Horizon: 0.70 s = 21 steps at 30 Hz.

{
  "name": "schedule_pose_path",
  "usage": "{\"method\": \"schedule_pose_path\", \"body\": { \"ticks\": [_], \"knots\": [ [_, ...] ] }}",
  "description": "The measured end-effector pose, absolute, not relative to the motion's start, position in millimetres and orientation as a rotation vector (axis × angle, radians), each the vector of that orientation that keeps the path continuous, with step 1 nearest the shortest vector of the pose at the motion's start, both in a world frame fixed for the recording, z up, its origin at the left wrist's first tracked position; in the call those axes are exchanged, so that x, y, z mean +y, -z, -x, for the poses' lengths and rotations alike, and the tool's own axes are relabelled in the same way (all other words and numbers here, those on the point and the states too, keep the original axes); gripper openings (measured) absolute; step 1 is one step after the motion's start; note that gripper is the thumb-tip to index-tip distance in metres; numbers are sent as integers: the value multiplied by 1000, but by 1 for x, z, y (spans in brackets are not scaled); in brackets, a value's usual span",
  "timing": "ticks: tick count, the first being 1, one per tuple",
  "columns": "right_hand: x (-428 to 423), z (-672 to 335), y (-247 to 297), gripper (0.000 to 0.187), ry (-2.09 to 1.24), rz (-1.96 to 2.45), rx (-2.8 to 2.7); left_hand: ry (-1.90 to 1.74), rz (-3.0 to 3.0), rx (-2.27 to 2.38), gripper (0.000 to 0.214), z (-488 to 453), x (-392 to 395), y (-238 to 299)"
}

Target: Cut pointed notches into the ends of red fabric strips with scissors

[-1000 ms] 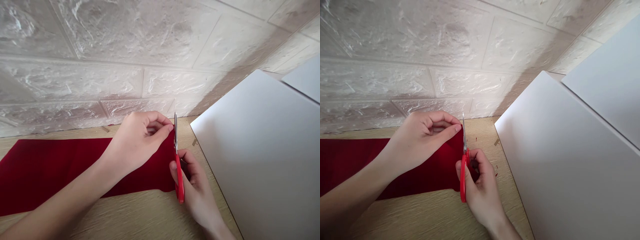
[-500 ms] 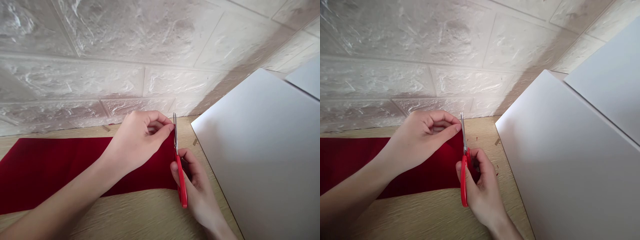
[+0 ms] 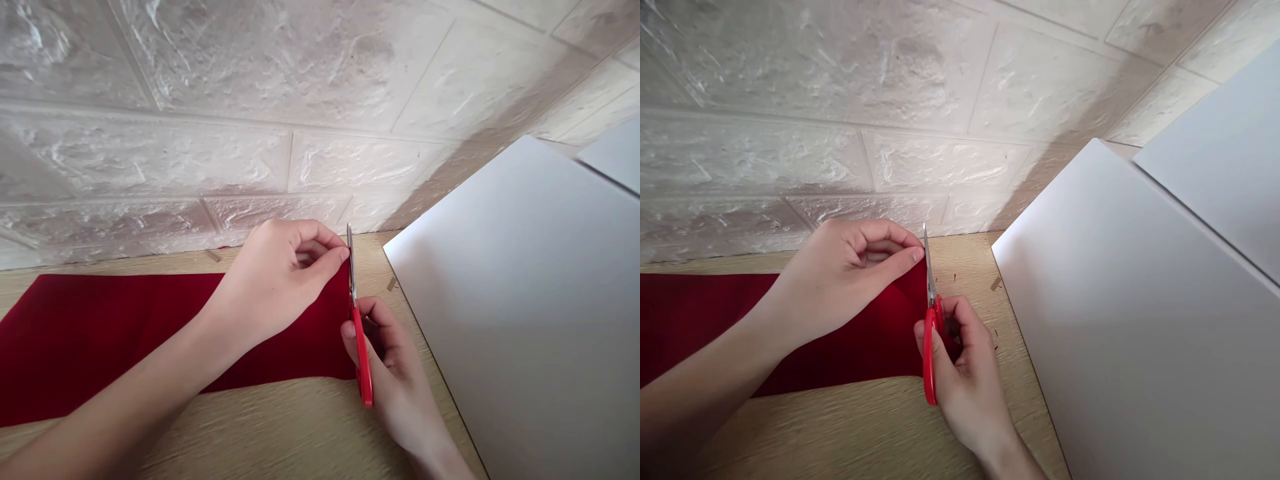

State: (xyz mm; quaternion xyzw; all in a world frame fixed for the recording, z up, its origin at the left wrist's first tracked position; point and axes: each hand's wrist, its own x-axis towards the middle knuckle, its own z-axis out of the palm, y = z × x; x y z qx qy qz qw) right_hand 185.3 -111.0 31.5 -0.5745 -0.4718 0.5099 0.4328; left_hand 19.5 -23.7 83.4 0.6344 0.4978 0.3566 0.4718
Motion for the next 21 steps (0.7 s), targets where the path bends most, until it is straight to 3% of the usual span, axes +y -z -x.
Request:
{"method": "schedule_pose_path", "body": {
  "ticks": [21],
  "knots": [
    [-109,-185,-33,34,-1152,1497,-1261,-855,-1543,1245,15,-19,-23,-84]
  ]
}}
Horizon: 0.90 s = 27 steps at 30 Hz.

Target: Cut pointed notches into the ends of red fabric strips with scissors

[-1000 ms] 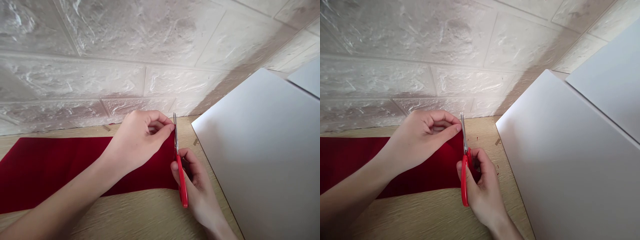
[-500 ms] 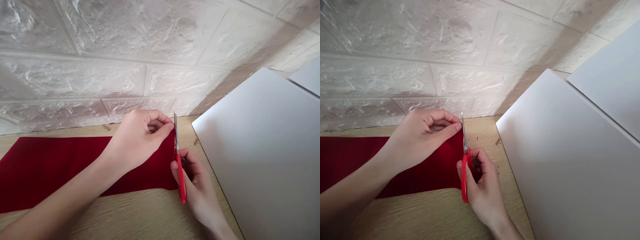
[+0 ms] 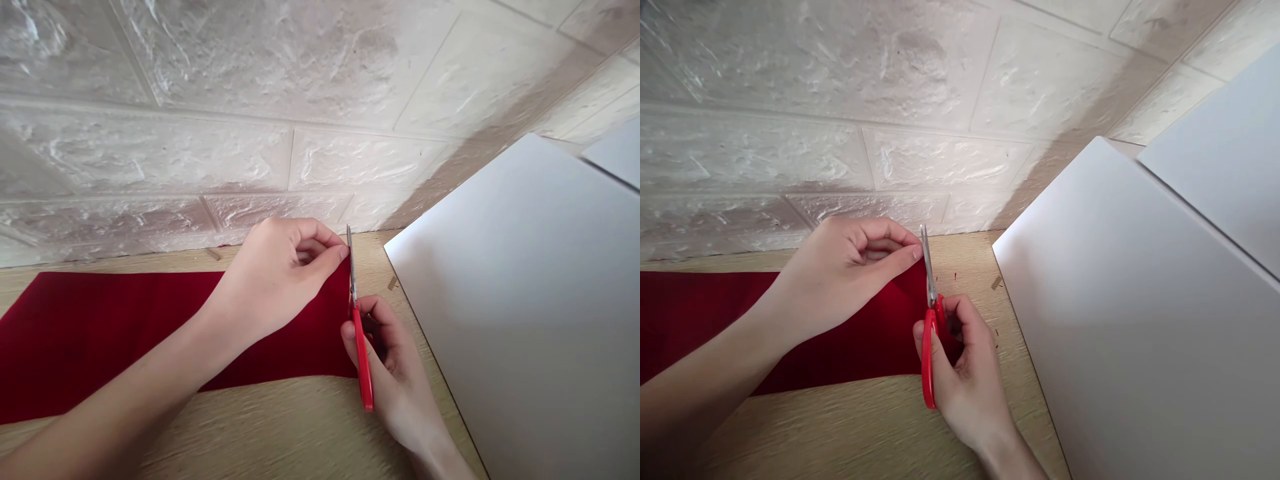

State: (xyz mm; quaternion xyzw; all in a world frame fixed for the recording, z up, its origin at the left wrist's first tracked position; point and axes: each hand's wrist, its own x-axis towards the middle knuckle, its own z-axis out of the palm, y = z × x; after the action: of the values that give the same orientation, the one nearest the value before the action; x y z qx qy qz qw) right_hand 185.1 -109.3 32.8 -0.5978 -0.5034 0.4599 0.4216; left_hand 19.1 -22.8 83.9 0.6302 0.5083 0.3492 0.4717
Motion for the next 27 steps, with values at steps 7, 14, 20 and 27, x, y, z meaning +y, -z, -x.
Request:
{"method": "schedule_pose_path", "body": {
  "ticks": [7,14,20,27],
  "knots": [
    [-111,-179,-40,34,-1191,1532,-1182,-864,-1535,1253,15,-19,-23,-82],
    [-110,-183,-34,33,-1200,1481,-1228,-859,-1558,1266,16,-18,-23,-81],
    [-110,-184,-33,34,-1242,1473,-1203,-863,-1553,1270,16,-19,-23,-80],
    [-111,-183,-30,35,-1254,1438,-1155,-859,-1533,1265,13,-18,-23,-81]
  ]
}}
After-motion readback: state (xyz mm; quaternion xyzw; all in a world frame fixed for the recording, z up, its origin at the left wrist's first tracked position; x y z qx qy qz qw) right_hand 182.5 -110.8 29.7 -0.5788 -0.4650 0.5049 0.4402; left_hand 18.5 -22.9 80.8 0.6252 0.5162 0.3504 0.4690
